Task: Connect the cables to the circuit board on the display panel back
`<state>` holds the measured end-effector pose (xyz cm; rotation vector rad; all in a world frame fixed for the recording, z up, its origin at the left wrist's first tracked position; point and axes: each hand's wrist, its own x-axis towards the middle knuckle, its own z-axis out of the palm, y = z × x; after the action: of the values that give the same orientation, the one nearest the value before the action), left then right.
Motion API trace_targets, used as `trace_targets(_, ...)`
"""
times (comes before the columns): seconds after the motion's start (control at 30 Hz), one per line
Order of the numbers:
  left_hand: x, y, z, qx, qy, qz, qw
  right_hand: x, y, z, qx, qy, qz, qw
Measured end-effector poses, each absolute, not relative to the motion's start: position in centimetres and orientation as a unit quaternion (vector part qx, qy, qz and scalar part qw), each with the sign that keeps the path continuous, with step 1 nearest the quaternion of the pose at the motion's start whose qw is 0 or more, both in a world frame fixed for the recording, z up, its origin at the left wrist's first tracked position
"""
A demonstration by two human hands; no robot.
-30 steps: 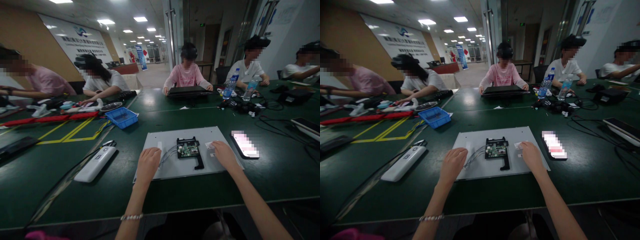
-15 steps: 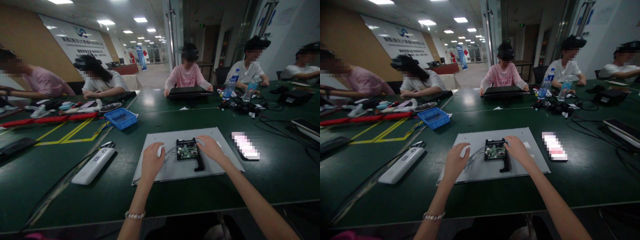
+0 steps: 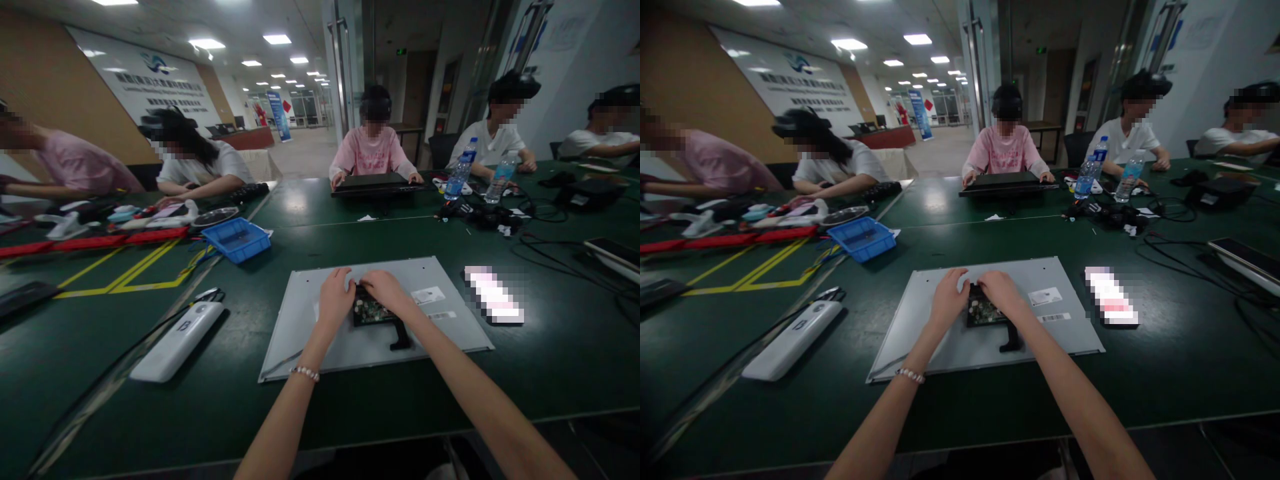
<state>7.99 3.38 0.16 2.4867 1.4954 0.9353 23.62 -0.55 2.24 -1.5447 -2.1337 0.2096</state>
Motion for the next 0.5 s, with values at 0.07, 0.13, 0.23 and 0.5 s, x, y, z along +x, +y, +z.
trace_targets(0.07, 7.5, 3.0, -0.1, 0.823, 0.482, 0.297, 0.046, 24.3, -0.3, 2.2, -0.574, -0.778, 0.07, 0.247)
trace_targets(0.13, 7.1, 2.7, -0.1, 0.835, 0.471, 0.278, 0.054, 25.8, -0.2, 2.1, -0.584, -0.771, 0.062, 0.248)
trace_targets(0.23, 6.8, 2.5, 0.3, 0.852, 0.451, 0.255, 0.072, 29.2, -0.5, 1.2, -0.607, -0.753, 0.042, 0.25)
trace_targets(0.5, 5.3, 3.0, 1.3, 0.855, 0.456, 0.241, 0.054, 35.1, -2.3, -3.5, -0.649, -0.728, 0.061, 0.212)
